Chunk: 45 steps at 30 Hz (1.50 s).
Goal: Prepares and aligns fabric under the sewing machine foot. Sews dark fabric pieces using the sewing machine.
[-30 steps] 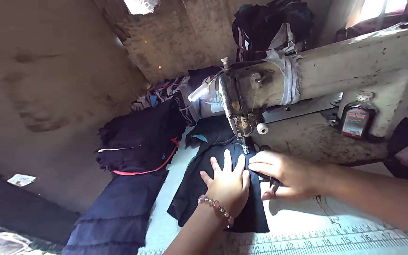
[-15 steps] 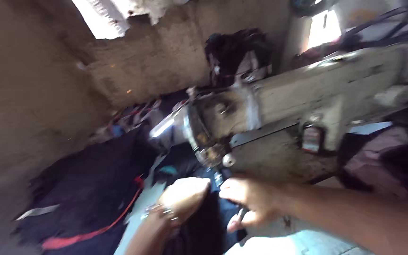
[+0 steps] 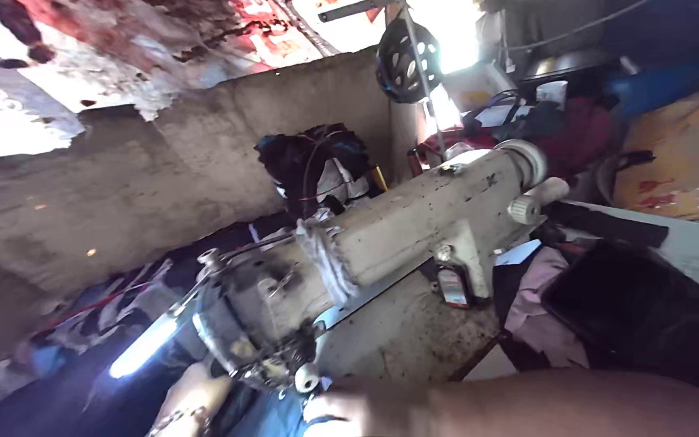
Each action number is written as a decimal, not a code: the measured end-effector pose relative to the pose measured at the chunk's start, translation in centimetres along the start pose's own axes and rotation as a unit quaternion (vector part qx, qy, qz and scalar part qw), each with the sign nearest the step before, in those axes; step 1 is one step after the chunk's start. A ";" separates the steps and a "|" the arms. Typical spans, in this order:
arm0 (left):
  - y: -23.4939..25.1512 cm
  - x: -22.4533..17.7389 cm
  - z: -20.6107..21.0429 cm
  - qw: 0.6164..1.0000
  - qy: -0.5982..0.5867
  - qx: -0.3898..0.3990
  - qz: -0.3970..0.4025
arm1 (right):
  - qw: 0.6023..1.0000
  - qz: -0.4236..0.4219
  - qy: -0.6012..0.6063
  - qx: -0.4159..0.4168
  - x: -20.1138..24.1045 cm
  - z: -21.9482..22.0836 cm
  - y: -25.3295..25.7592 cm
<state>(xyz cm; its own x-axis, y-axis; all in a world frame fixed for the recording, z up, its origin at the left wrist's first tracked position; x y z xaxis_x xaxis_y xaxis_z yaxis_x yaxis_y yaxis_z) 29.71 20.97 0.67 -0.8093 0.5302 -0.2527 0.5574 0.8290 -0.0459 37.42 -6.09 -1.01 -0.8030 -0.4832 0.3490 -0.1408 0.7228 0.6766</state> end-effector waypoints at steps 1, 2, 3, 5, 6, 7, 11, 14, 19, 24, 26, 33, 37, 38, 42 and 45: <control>-0.6 -0.1 -1.0 0.997 -0.041 -0.056 0.017 | 0.999 -0.036 -0.001 -0.035 0.7 -0.8 -0.3; -1.3 0.0 -2.3 0.991 -0.081 -0.103 0.030 | 0.996 -0.071 0.004 -0.047 1.2 -1.6 -0.7; -2.7 -0.2 -3.8 0.983 -0.125 -0.132 0.032 | 0.994 -0.101 0.004 -0.045 1.7 -2.3 -1.1; -6.1 0.3 -6.9 0.952 -0.211 -0.217 0.035 | 0.988 -0.149 -0.022 -0.048 2.9 -3.1 -1.5; -7.9 0.9 -8.0 0.927 -0.255 -0.274 0.038 | 0.984 -0.162 -0.034 -0.066 3.4 -3.1 -1.4; -9.6 1.6 -8.8 0.894 -0.302 -0.329 0.040 | 0.983 -0.160 -0.041 -0.086 4.0 -3.0 -1.0; -13.2 4.8 -9.0 0.793 -0.398 -0.457 0.064 | 0.996 0.064 -0.036 0.053 5.7 -0.1 2.5; -13.9 5.9 -8.5 0.733 -0.463 -0.494 0.070 | 0.911 0.279 0.091 0.291 5.4 3.6 5.6; -14.5 6.3 -8.3 0.669 -0.515 -0.530 0.082 | 0.886 0.353 0.035 0.300 3.1 6.6 10.5; -14.7 6.6 -8.0 0.640 -0.532 -0.546 0.091 | 0.885 0.375 0.035 0.272 1.6 8.7 13.1; -14.9 6.6 -8.0 0.631 -0.539 -0.550 0.097 | 0.888 0.376 0.046 0.260 1.8 9.1 13.8; -15.5 6.4 -7.9 0.607 -0.548 -0.568 0.093 | 0.881 0.400 0.058 0.247 2.6 9.5 14.5; -15.6 6.6 -7.9 0.595 -0.550 -0.579 0.091 | 0.880 0.398 0.049 0.255 3.1 9.0 13.4; -15.6 6.5 -7.8 0.594 -0.551 -0.579 0.090 | 0.880 0.401 0.048 0.250 2.9 8.9 13.4; -15.8 6.2 -7.7 0.589 -0.554 -0.582 0.092 | 0.877 0.416 0.048 0.234 1.9 8.9 13.9; -16.0 6.0 -7.7 0.583 -0.557 -0.584 0.091 | 0.879 0.413 0.047 0.233 1.9 9.2 14.5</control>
<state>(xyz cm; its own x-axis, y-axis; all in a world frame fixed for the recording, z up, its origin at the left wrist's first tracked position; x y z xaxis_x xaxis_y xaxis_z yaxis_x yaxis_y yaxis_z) 14.51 12.27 7.30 0.2293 0.7231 -0.6516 -0.4171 0.6779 0.6054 28.54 8.07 3.47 -0.6945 0.2780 0.6637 0.2281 0.9598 -0.1633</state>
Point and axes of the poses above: each hand's wrist, its own y-axis towards the middle knuckle, its own z-axis out of the palm, x = y × z, the point moved 8 cm from there along y, towards the middle knuckle, and after that the axes turned 7 degrees about z, right-handed, at the moved point
